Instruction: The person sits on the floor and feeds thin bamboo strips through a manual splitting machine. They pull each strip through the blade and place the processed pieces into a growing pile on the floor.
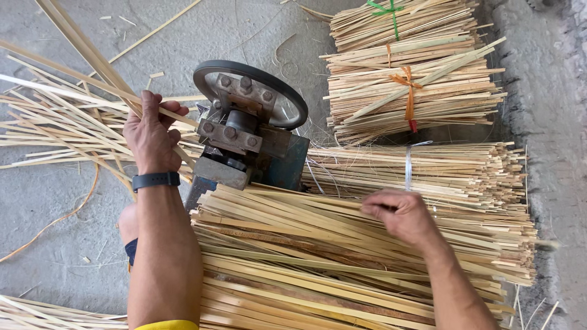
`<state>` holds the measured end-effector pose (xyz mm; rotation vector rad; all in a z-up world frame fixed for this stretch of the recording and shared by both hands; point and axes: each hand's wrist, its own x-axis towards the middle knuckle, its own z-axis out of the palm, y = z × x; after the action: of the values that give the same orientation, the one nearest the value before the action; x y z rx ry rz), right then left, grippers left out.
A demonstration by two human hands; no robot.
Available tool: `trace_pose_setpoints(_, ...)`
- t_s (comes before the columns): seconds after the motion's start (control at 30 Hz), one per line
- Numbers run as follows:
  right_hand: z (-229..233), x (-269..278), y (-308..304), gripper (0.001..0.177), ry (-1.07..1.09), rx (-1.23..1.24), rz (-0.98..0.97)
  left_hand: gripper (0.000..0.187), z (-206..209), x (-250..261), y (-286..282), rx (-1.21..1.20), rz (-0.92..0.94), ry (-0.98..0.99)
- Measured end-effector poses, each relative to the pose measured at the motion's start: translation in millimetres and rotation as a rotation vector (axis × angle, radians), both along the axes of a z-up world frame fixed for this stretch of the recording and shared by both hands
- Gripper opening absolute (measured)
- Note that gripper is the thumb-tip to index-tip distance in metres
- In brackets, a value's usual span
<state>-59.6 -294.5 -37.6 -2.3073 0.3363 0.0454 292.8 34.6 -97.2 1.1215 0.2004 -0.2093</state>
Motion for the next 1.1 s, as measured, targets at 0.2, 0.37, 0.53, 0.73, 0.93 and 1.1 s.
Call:
trace_pose_setpoints(0.2,-13.9,-1.7,-41.3,0.013,-0.007,-0.146,-0.097,0.033,-10.5,4.7,14.8,-0.037,0.052,-0.021)
trace_pose_setpoints(0.37,-29.0,30.7,-24.9,0.018,0.022,-0.146,-0.069,0.043,-12.4,12.0,28.4,-0.163,0.289,-0.081)
trace_pose_setpoints(0.53,-21.4,65.3,23.5,0.015,-0.369,-0.356,0.147,0.053,-8.8,9.4,21.5,0.042,0.298,-0.053)
trace_pose_setpoints(0.73,5.1,45.9,57.9,0.024,0.053,-0.157,0.262,0.045,-1.5,2.4,4.8,0.115,0.096,-0.044)
trace_pose_setpoints(0.93,2.1,18.9,62.5,0.018,0.266,0.01,0.29,0.033,5.6,-0.5,2.0,0.046,0.026,-0.031)
trace_pose_setpoints(1.1,-1.9,-0.9,53.0,0.011,0.255,-0.011,0.296,0.028,5.2,-1.8,0.0,0.032,-0.016,-0.051)
